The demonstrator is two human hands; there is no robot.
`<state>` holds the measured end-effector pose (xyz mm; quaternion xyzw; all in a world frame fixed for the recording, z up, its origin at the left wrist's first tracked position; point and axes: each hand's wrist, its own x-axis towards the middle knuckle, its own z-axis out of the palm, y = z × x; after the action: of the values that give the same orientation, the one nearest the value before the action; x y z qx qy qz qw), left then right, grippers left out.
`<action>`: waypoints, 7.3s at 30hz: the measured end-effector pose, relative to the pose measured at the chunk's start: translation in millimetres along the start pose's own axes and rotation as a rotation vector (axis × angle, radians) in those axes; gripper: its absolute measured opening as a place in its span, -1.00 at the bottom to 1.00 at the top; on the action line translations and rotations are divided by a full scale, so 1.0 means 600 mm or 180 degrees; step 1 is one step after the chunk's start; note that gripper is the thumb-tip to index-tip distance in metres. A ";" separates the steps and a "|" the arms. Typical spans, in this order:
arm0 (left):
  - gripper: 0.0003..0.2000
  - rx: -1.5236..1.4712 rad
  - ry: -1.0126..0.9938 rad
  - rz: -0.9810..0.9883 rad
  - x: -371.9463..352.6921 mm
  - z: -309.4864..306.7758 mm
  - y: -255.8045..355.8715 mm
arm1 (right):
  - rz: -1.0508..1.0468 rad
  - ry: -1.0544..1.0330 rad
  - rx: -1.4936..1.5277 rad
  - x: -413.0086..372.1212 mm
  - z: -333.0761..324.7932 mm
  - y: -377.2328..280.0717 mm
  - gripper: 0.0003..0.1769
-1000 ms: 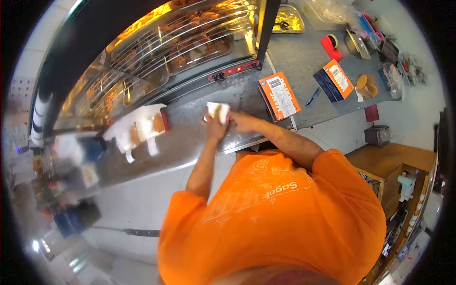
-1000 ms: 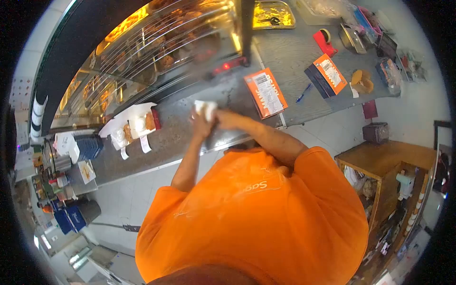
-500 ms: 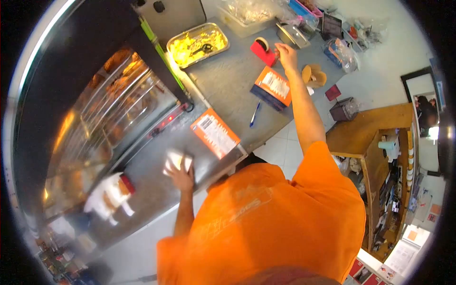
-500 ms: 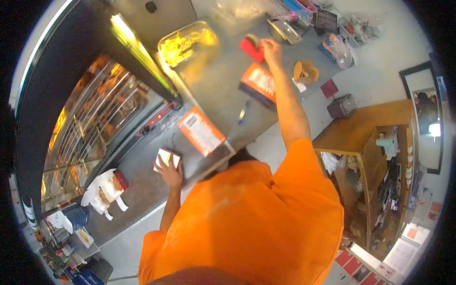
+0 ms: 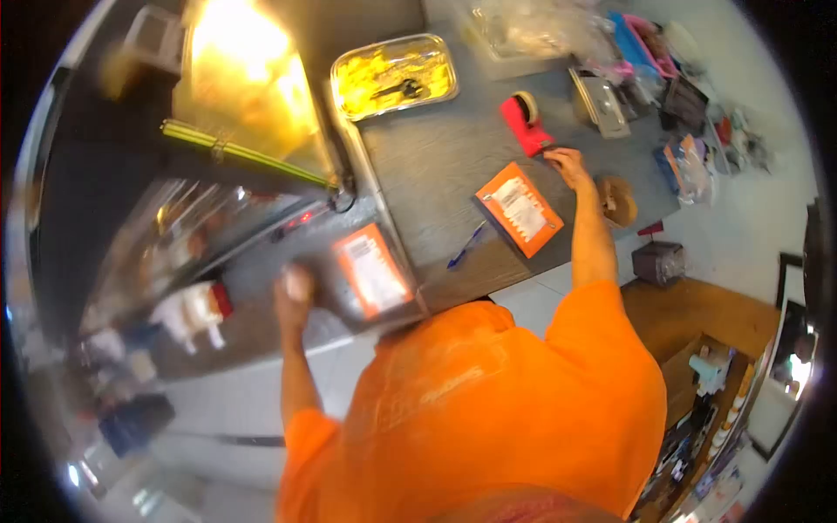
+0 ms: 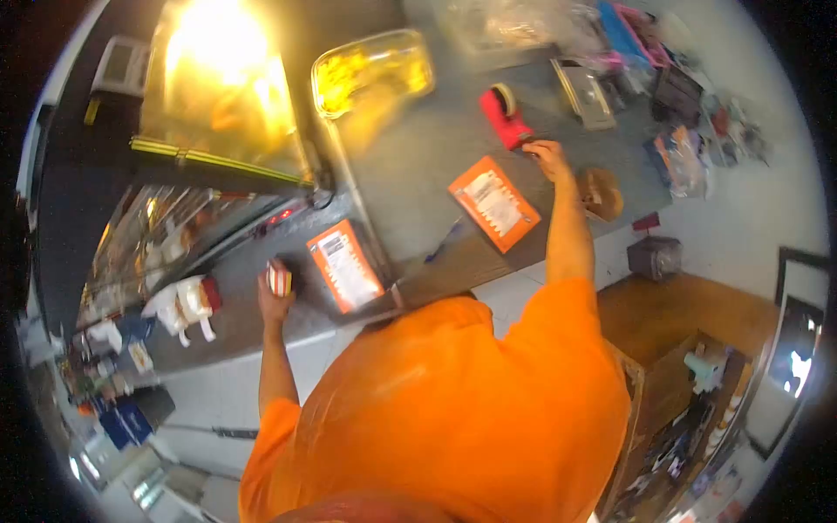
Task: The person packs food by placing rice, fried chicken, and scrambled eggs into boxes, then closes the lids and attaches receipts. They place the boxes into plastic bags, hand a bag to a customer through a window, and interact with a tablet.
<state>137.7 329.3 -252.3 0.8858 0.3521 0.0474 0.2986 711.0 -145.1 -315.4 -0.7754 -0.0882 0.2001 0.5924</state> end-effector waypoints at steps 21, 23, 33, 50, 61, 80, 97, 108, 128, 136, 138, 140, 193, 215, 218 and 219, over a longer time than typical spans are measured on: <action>-0.27 -0.1011 -0.0181 0.1814 0.036 -0.127 0.341 | -0.0940 -0.0612 -0.2408 -0.508 0.545 -0.445 -0.62; -0.28 -0.1227 -0.0745 0.1665 0.032 -0.136 0.340 | -0.0797 -0.0750 -0.1627 -0.513 0.541 -0.419 -0.58; -0.22 0.0538 -0.0392 0.1750 -0.047 -0.008 0.291 | 0.0001 -0.0438 -0.0404 -0.419 0.478 -0.175 -0.44; -0.30 -0.4776 -0.1684 -0.0973 -0.181 0.073 0.472 | 0.1172 -0.1124 0.2687 -0.605 0.352 -0.250 -0.33; -0.22 -0.4706 -0.3709 -0.1070 -0.374 0.418 0.946 | 0.0984 0.0203 0.2883 -0.734 -0.233 -0.205 -0.37; -0.55 -0.4201 -0.1461 -0.0727 0.087 0.807 1.220 | -0.0649 0.0291 -0.0930 -0.071 -0.599 0.106 -0.52; -0.75 -0.2328 0.0268 0.2136 0.084 0.841 1.693 | 0.1881 0.4087 0.0709 -0.004 -1.435 0.407 -0.68; -0.74 -0.1315 -0.2150 0.2379 0.045 1.017 1.930 | 0.0554 0.2938 -0.0925 0.002 -1.447 0.222 -0.69; -0.32 -0.0968 -0.2634 0.3490 -0.060 1.295 1.965 | 0.0443 0.0749 -0.2562 0.079 -1.475 0.580 -0.62; -0.52 -0.1095 -0.2993 0.2373 -0.044 1.096 1.832 | 0.1121 0.1463 -0.2227 0.134 -1.505 0.513 -0.69; -0.53 -0.1369 -0.2572 0.2361 -0.051 1.063 1.784 | 0.1229 0.1594 -0.1075 0.133 -1.531 0.502 -0.71; -0.57 -0.1768 -0.2391 0.1643 -0.066 1.028 1.748 | 0.1260 0.1784 0.0236 0.127 -1.558 0.481 -0.73; -0.53 -0.1373 -0.7389 -0.0449 -1.242 1.059 1.363 | 0.0136 0.6873 0.2379 -1.746 -0.759 0.273 -0.88; -0.38 -0.2409 -0.4367 -0.0845 -1.277 1.183 1.215 | 0.0030 0.3428 -0.4416 -1.729 -1.571 0.125 -0.69; -0.36 -0.2614 -0.4092 -0.0597 -1.300 1.144 1.167 | -0.1043 0.3576 -0.3189 -1.677 -1.672 0.032 -0.84; -0.34 -0.2681 -0.3777 -0.0780 -1.312 1.131 1.149 | -0.1078 0.3581 -0.2027 -1.645 -1.714 0.010 -0.83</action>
<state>159.8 -915.7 -319.6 0.5271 0.1798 -0.3422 0.7568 244.7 -1424.5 106.5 -0.8741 0.0588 -0.3664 0.3135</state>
